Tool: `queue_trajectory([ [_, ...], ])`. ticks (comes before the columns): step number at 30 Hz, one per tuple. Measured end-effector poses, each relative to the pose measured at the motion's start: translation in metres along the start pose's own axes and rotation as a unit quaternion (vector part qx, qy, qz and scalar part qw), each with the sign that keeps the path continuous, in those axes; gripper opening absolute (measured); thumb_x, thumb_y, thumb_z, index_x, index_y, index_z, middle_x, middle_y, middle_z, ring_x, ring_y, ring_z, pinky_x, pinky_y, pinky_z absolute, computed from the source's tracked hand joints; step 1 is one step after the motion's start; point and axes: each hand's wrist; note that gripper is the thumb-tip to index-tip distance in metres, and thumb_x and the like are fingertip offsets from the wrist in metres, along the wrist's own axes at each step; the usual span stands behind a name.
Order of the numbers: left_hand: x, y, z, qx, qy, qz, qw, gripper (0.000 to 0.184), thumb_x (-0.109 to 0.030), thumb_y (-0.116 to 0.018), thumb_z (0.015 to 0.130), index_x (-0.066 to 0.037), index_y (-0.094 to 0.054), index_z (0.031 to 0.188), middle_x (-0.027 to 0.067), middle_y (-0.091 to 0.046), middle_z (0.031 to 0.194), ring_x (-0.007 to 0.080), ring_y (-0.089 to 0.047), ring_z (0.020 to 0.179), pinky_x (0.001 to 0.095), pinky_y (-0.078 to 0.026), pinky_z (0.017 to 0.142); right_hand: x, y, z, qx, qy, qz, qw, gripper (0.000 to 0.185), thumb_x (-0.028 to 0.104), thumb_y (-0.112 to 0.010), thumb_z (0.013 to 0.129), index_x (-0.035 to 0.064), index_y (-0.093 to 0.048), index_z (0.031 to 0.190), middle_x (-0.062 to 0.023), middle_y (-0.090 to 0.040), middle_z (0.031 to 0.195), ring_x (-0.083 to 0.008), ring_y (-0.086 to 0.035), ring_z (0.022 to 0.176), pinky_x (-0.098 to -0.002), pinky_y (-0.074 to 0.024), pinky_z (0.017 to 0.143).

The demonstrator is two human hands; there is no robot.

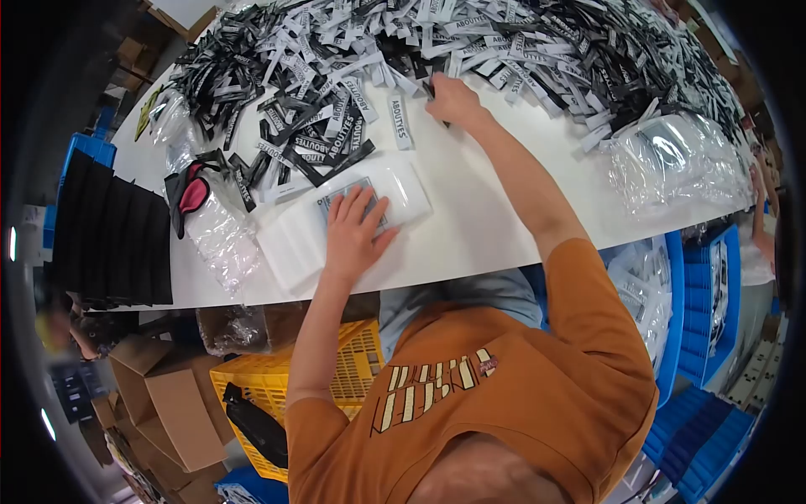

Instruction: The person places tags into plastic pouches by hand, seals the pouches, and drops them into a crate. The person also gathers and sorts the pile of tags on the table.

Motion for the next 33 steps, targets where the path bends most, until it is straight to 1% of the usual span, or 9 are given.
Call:
queue_trajectory([
  [2,-0.002,-0.001,-0.001,-0.009,-0.006,-0.003,1.000,0.047,-0.025,-0.074,0.070,-0.008,-0.062,0.112,0.0138,-0.055,0.120,0.0334,-0.047,0.118,0.0499,-0.033,0.101,-0.017,-0.002,-0.003,0.033,0.021,0.018,0.999,0.030,0.025,-0.062,0.074,0.0023,-0.061,0.093,-0.0181,-0.065,0.090,-0.0322,-0.063,0.090,-0.0418,-0.0498,0.076],
  [5,0.005,-0.007,-0.001,-0.037,-0.041,-0.015,0.998,0.040,-0.020,-0.071,0.074,-0.006,-0.062,0.110,0.0136,-0.058,0.115,0.0324,-0.051,0.113,0.0482,-0.036,0.099,-0.010,0.009,-0.017,0.070,-0.062,0.238,0.967,0.032,0.030,-0.064,0.074,0.0007,-0.061,0.087,-0.0187,-0.064,0.086,-0.0333,-0.062,0.087,-0.0419,-0.0496,0.075],
  [12,0.013,-0.013,0.000,-0.161,-0.016,-0.118,0.980,0.016,-0.005,-0.061,0.082,-0.003,-0.063,0.097,0.0128,-0.065,0.092,0.0327,-0.063,0.089,0.0407,-0.050,0.081,0.044,-0.032,-0.016,-0.009,0.112,0.052,0.992,0.042,0.034,-0.069,0.070,0.0001,-0.062,0.094,-0.0188,-0.065,0.092,-0.0350,-0.062,0.088,-0.0430,-0.0494,0.077],
  [15,0.014,-0.012,-0.008,-0.183,0.183,-0.163,0.952,0.008,-0.007,-0.059,0.086,0.000,-0.062,0.090,0.0088,-0.063,0.079,0.0227,-0.062,0.071,0.0305,-0.049,0.067,0.051,-0.033,-0.013,0.061,0.114,0.030,0.991,0.033,0.026,-0.066,0.069,-0.0005,-0.061,0.088,-0.0191,-0.064,0.084,-0.0361,-0.062,0.088,-0.0452,-0.0494,0.076],
  [18,0.025,-0.011,-0.010,-0.180,0.290,-0.305,0.889,0.011,-0.009,-0.059,0.088,0.001,-0.062,0.087,0.0039,-0.057,0.069,0.0094,-0.050,0.061,0.0228,-0.041,0.058,0.042,-0.034,-0.025,-0.092,0.153,0.158,0.971,0.029,0.025,-0.066,0.074,-0.0014,-0.059,0.085,-0.0192,-0.064,0.083,-0.0356,-0.062,0.076,-0.0414,-0.0500,0.069],
  [21,0.027,-0.015,-0.006,-0.229,0.320,-0.404,0.826,0.011,-0.010,-0.060,0.088,0.001,-0.064,0.090,0.0011,-0.052,0.069,0.0036,-0.041,0.063,0.0199,-0.035,0.056,0.053,0.000,-0.082,-0.121,0.071,0.445,0.885,0.029,0.026,-0.065,0.082,-0.0015,-0.056,0.081,-0.0157,-0.060,0.071,-0.0276,-0.059,0.059,-0.0350,-0.0476,0.059],
  [24,0.024,-0.014,0.000,-0.229,0.286,-0.438,0.821,0.014,-0.007,-0.060,0.087,-0.002,-0.065,0.098,0.0018,-0.051,0.068,0.0060,-0.042,0.062,0.0226,-0.036,0.055,0.023,-0.014,-0.109,-0.076,0.167,0.238,0.954,0.033,0.030,-0.063,0.087,-0.0007,-0.055,0.077,-0.0083,-0.053,0.059,-0.0163,-0.051,0.049,-0.0288,-0.0416,0.051],
  [30,-0.008,0.012,0.017,-0.193,0.147,-0.169,0.955,0.035,0.004,-0.059,0.074,-0.006,-0.067,0.106,0.0040,-0.041,0.066,0.0196,-0.043,0.059,0.0293,-0.039,0.055,0.060,0.011,-0.137,0.049,-0.020,0.515,0.856,0.029,0.027,-0.063,0.088,0.0045,-0.055,0.072,-0.0001,-0.046,0.051,-0.0087,-0.037,0.039,-0.0245,-0.0258,0.037],
  [33,-0.009,0.020,0.024,-0.181,-0.029,-0.053,0.982,0.041,0.004,-0.060,0.071,-0.009,-0.067,0.108,0.0046,-0.039,0.066,0.0232,-0.044,0.062,0.0327,-0.040,0.056,0.071,0.034,-0.140,0.200,-0.098,0.512,0.830,0.027,0.026,-0.065,0.085,0.0050,-0.055,0.070,-0.0005,-0.045,0.048,-0.0079,-0.034,0.036,-0.0245,-0.0228,0.035],
])
Point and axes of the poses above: each hand's wrist, its own z-axis towards the middle knuckle, its own y-axis out of the back of the hand, x = y × z
